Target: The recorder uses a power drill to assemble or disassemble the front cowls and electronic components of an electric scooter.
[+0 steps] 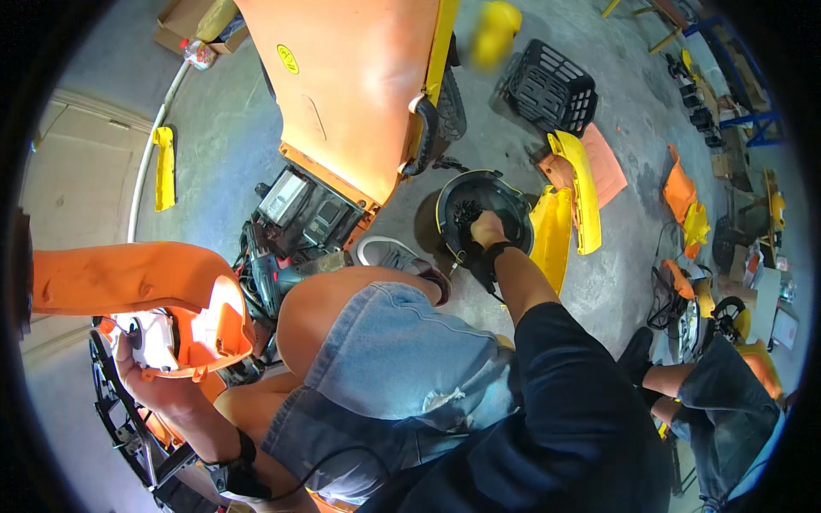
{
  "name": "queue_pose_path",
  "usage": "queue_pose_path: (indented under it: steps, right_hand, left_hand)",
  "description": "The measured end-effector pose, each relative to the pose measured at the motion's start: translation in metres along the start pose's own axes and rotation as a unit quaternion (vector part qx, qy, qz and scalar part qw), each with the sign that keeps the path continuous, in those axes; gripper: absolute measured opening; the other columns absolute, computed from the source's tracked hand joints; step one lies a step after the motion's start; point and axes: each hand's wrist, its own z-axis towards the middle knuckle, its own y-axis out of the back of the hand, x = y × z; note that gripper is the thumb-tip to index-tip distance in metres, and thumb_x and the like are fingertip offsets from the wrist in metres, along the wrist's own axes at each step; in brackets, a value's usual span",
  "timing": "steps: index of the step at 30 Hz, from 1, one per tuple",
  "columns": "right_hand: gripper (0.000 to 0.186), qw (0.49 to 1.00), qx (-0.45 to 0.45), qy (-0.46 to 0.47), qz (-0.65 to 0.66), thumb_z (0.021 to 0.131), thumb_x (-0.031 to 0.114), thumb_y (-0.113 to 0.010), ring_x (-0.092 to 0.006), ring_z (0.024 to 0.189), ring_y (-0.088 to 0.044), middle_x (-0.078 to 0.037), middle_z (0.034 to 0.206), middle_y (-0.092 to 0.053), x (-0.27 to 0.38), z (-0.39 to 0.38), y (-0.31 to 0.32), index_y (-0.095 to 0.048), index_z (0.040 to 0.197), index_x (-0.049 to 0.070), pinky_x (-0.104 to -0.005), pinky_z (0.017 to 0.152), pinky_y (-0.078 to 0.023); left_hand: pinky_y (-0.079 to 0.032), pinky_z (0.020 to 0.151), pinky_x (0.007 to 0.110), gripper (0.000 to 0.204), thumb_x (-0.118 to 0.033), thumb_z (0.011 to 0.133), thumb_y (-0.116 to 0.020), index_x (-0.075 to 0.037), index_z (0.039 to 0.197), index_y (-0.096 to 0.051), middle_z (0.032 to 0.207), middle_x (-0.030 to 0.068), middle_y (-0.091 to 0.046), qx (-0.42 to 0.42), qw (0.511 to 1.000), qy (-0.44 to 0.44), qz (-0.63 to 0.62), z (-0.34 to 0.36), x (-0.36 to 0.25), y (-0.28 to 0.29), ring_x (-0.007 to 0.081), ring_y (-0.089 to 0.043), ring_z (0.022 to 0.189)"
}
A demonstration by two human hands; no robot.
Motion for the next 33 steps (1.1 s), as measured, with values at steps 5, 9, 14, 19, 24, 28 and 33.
queue_pose_path:
  steps: [5,9,14,19,24,28,33]
  right_hand:
    - [0.036,0.998,0.023,-0.009,0.052,0.081,0.014,-0.070,-0.0399,0.093,-0.072,-0.030,0.106,-0.070,0.000,-0.004,0.002,-0.068,0.101,-0.016,-0.0423,0.083,-0.057]
    - [0.032,0.984,0.063,0.015,0.167,0.085,0.014,-0.073,-0.0343,0.082,-0.074,-0.023,0.097,-0.071,-0.010,-0.004,0.003,-0.066,0.100,-0.013,-0.0401,0.065,-0.060]
    - [0.029,0.960,0.114,0.013,0.255,0.089,0.019,-0.074,-0.0265,0.072,-0.074,-0.016,0.087,-0.071,-0.025,-0.008,0.012,-0.065,0.100,-0.006,-0.0358,0.058,-0.060]
    - [0.022,0.952,0.117,0.008,0.281,0.089,0.014,-0.070,-0.0246,0.067,-0.073,-0.015,0.084,-0.072,-0.035,-0.002,0.015,-0.067,0.099,-0.005,-0.0327,0.060,-0.059]
    - [0.017,0.957,0.125,0.255,0.054,0.085,0.012,-0.074,-0.0213,0.085,-0.073,-0.009,0.092,-0.072,-0.063,0.013,0.025,-0.071,0.098,0.002,-0.0328,0.068,-0.059]
    - [0.030,0.895,0.238,0.062,0.372,0.087,0.014,-0.071,-0.0228,0.097,-0.072,-0.007,0.103,-0.072,-0.084,0.008,0.036,-0.068,0.117,0.009,-0.0351,0.084,-0.058]
    - [0.021,0.933,0.170,0.092,0.304,0.093,0.011,-0.063,-0.0257,0.078,-0.073,-0.009,0.097,-0.072,-0.089,-0.011,0.051,-0.066,0.114,0.009,-0.0363,0.072,-0.060]
  left_hand:
    - [-0.049,0.102,0.047,0.037,-0.018,0.094,-0.053,-0.001,0.126,-0.059,0.124,0.0136,-0.066,0.023,0.997,0.032,-0.069,0.008,0.004,-0.002,0.0298,-0.064,0.115]
    - [-0.049,0.102,0.051,0.037,-0.014,0.092,-0.054,0.001,0.125,-0.058,0.120,0.0154,-0.067,0.000,0.994,0.032,-0.101,0.015,0.008,-0.007,0.0312,-0.065,0.112]
    - [-0.041,0.105,0.053,0.034,-0.011,0.088,-0.054,0.002,0.119,-0.060,0.118,0.0160,-0.065,0.018,0.981,0.072,-0.177,0.026,0.017,-0.023,0.0324,-0.058,0.115]
    - [-0.044,0.103,0.055,0.031,-0.005,0.083,-0.058,-0.001,0.114,-0.062,0.116,0.0152,-0.066,-0.017,0.982,0.048,-0.185,0.034,0.027,-0.027,0.0328,-0.060,0.114]
    - [-0.040,0.110,0.055,0.033,-0.006,0.090,-0.055,0.006,0.121,-0.060,0.120,0.0192,-0.067,0.055,0.972,0.079,-0.212,0.040,0.028,-0.017,0.0353,-0.060,0.120]
    - [-0.038,0.111,0.058,0.037,-0.011,0.090,-0.057,0.005,0.123,-0.060,0.123,0.0199,-0.066,0.097,0.963,0.083,-0.236,0.048,0.032,-0.022,0.0374,-0.059,0.121]
    - [-0.041,0.102,0.056,0.037,-0.020,0.087,-0.060,0.001,0.118,-0.061,0.114,0.0163,-0.065,-0.043,0.979,0.029,-0.198,0.039,0.032,-0.035,0.0336,-0.059,0.112]
